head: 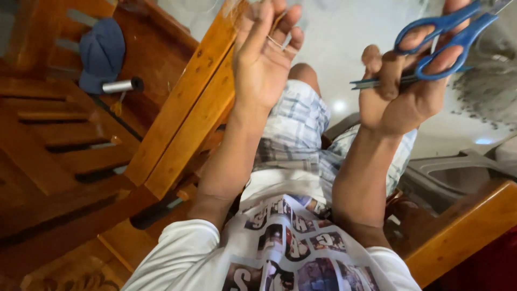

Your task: Repairing a fishing net by tying knots in the nylon line and trimming the ends with scissors.

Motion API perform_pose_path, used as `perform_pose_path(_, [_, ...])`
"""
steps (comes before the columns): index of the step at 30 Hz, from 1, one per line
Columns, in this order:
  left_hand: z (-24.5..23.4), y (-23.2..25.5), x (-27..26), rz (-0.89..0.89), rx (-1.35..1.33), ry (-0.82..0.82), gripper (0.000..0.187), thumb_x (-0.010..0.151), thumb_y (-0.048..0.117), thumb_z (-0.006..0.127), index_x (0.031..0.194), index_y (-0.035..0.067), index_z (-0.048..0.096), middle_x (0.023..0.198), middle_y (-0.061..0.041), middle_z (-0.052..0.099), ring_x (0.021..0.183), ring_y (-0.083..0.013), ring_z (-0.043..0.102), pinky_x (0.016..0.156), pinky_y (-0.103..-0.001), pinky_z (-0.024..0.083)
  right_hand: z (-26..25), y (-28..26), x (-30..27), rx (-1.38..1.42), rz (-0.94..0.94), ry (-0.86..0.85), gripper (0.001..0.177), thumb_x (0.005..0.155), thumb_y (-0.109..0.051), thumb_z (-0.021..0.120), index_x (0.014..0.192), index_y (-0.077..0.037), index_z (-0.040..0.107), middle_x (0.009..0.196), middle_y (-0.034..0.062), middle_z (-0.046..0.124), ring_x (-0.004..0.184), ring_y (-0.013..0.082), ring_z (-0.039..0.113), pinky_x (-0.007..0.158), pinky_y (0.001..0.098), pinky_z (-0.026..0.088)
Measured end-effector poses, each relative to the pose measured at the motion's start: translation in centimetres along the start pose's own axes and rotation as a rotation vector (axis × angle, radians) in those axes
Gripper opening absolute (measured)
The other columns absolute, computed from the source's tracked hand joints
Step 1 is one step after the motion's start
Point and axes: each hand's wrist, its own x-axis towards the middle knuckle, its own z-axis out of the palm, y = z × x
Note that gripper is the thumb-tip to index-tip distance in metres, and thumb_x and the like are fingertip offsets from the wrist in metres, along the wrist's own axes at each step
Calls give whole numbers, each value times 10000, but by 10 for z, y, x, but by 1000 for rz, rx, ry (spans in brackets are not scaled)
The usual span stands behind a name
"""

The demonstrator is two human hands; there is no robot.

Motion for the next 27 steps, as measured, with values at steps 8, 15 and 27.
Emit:
perform_pose_path(8, [-14,17,-29,-14,11,-31,31,976,114,559,993,122,534,1016,-6,577,1027,-163,574,820,-328,465,-25,15,-14,54,145,49,489,1134,-377,324,1586,-201,390,1130,29,659,504,95,240,821,401,495])
perform_pose_path(15, [-32,25,-39,-285,-122,-185,256,964,101,508,1217,114,473,897,1,439,866,-127,447,630,-233,368,-51,14,-18,25,217,40,519,1112,-358,367,1605,-195,365,1145,43,657,483,83,238,810,418,523])
perform_pose_path(27, [-28,24,-57,-345,390,-97,309,983,122,620,1253,19,512,728,32,371,563,-55,288,467,-189,274,-58,2,-32,-7,270,134,555,1077,-358,416,1599,-186,342,1127,68,655,514,107,291,784,426,524])
